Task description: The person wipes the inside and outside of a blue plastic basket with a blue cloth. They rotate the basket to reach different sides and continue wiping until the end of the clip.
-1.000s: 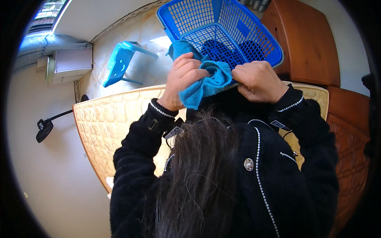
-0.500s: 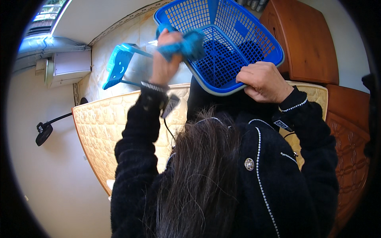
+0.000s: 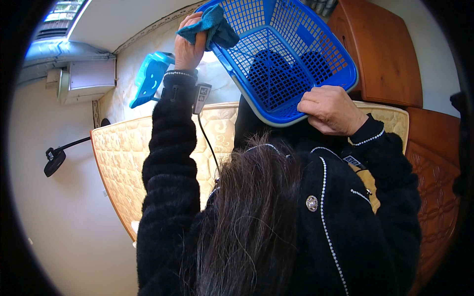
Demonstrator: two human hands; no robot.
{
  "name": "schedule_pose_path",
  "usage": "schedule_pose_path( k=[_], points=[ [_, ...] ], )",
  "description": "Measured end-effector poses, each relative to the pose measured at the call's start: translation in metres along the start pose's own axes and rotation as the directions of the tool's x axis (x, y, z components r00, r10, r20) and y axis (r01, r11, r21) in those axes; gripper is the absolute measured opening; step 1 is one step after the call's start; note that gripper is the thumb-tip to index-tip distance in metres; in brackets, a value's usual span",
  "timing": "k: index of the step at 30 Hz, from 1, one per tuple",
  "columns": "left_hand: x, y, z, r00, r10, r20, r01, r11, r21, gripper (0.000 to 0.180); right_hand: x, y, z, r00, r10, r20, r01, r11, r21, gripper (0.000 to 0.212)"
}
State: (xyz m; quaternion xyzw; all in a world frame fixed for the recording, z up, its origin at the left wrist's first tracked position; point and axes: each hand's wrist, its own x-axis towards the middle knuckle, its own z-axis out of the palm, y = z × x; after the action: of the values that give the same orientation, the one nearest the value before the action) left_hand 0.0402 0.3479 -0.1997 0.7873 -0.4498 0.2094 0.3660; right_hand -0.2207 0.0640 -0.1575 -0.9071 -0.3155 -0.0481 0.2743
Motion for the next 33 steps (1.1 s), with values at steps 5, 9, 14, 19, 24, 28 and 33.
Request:
schedule_pose_path(
  k=[5, 9, 14, 19, 24, 28, 33],
  points=[
    [0.007, 0.060, -0.010, 0.984, 0.172, 0.037, -0.171, 0.985, -0.025, 0.013, -0.006, 0.005, -0.007, 1.000, 0.003, 0.017, -0.002, 1.000, -0.028, 0.015],
    [-0.027, 0.135, 0.005, 0.930, 0.261, 0.257, -0.251, 0.965, -0.071, 0.015, -0.011, 0.006, -0.009, 0.999, 0.009, 0.046, -0.007, 0.999, -0.045, 0.016],
    [-0.024, 0.093, 0.000, 0.938, 0.280, 0.203, -0.292, 0.956, 0.035, 0.011, -0.014, 0.005, -0.004, 0.999, -0.043, 0.031, 0.043, 0.999, 0.000, 0.016],
    [0.010, 0.020, -0.014, 0.999, 0.050, -0.003, -0.049, 0.994, 0.100, 0.014, -0.013, -0.001, -0.006, 0.999, -0.035, 0.035, 0.036, 0.999, -0.031, 0.016],
    [0.014, 0.017, -0.011, 0.997, -0.056, -0.051, 0.060, 0.995, 0.080, 0.017, -0.009, -0.005, -0.021, 0.999, -0.014, 0.051, 0.015, 1.000, -0.019, 0.017],
    [0.008, 0.026, -0.006, 0.950, -0.293, -0.105, 0.289, 0.956, -0.046, 0.024, 0.005, -0.011, -0.033, 0.997, 0.030, 0.069, -0.031, 0.999, 0.019, 0.030],
    [0.012, 0.022, 0.003, 0.713, -0.692, -0.112, 0.604, 0.688, -0.402, 0.042, 0.040, -0.013, -0.024, 0.999, 0.045, -0.014, -0.042, 0.987, 0.155, 0.022]
  ],
)
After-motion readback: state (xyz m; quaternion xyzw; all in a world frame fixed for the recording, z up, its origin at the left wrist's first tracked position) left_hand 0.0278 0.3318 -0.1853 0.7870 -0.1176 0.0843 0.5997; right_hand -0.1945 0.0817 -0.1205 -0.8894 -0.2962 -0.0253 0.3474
